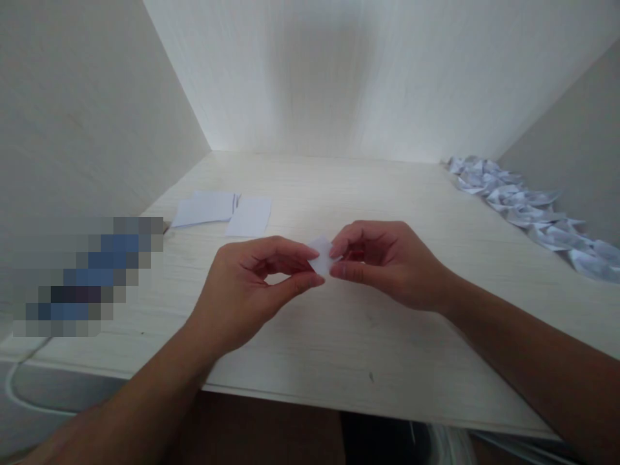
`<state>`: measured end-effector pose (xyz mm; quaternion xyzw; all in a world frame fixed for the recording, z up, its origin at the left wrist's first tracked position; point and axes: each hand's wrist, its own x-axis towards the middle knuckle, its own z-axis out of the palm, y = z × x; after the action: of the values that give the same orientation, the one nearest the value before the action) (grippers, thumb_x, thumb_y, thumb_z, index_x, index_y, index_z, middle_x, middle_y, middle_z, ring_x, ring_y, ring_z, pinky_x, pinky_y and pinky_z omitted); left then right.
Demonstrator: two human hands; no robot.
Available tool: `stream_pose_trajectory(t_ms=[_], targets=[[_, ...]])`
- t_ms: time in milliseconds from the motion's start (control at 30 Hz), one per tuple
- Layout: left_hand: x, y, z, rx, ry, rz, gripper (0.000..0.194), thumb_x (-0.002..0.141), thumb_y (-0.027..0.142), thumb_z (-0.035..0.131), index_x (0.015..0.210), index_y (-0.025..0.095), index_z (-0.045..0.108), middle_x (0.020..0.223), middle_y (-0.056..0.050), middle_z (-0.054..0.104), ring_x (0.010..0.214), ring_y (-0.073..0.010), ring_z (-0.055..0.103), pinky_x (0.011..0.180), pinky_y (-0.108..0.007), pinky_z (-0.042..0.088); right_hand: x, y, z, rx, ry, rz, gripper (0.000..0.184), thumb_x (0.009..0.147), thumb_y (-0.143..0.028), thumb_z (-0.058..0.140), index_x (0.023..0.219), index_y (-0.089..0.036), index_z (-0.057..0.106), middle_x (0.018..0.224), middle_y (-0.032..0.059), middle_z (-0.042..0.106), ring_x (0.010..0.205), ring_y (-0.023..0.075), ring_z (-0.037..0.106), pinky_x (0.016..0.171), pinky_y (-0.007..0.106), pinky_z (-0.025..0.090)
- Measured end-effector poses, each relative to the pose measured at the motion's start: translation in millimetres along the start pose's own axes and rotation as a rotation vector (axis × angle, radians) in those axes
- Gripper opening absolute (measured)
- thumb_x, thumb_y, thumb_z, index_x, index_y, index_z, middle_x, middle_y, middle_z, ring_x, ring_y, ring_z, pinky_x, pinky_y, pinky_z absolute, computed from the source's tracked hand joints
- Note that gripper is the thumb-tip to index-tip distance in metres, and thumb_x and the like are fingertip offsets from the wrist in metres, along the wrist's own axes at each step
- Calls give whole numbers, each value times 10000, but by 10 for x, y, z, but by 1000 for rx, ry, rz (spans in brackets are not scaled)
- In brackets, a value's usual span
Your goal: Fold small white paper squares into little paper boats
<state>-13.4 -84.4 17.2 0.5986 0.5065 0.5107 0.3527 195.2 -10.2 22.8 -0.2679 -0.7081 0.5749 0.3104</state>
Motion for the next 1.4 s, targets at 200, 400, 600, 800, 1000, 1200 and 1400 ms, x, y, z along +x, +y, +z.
stream_pose_trajectory(t_ms=[200,400,600,800,1000,1200,1400], targets=[[-1,3,-64,-77,-93,-26,278,748,220,875,1018,250,817,794,-22,808,717,-185,774,703,-275,648,-5,9,-13,-40,13,17,237,717,-283,887,843,-181,714,810,16,709,726,152,655,678,316,552],[8,-7,-60,-80,-71,-37,187,779,225,850,961,258,820,810,-16,816,734,-177,777,704,-255,633,-7,-4,8,-45,11,8,236,715,-278,884,817,-180,695,795,12,691,734,151,647,698,326,561],[15,6,-48,-41,-40,-4,133,760,223,862,881,242,810,688,1,762,634,-152,726,598,-224,584,-11,-6,26,-21,8,-6,243,732,-292,882,895,-181,740,866,29,714,771,150,648,700,314,558],[17,-8,-78,-47,-75,7,159,747,237,873,893,241,811,770,-13,773,680,-159,729,656,-251,612,-12,-10,32,-8,31,15,245,721,-300,891,886,-181,754,862,31,722,770,150,649,700,312,553],[31,18,-87,-72,-84,4,142,732,213,880,852,242,811,730,-5,755,667,-148,714,659,-243,608,-17,5,37,30,19,39,251,710,-309,900,881,-186,762,844,28,726,758,150,656,694,310,556],[20,9,-106,-133,-130,-49,119,739,227,880,822,226,794,705,-20,748,659,-167,726,629,-260,615,-32,-41,52,-16,4,-25,221,754,-357,879,857,-195,770,849,33,748,787,163,677,723,318,561],[0,4,-74,-166,-103,-50,173,754,220,872,908,237,795,662,-2,731,612,-155,714,604,-249,608,-63,-85,83,-224,71,-206,142,836,-345,825,859,-213,775,871,32,763,783,163,681,725,314,543]])
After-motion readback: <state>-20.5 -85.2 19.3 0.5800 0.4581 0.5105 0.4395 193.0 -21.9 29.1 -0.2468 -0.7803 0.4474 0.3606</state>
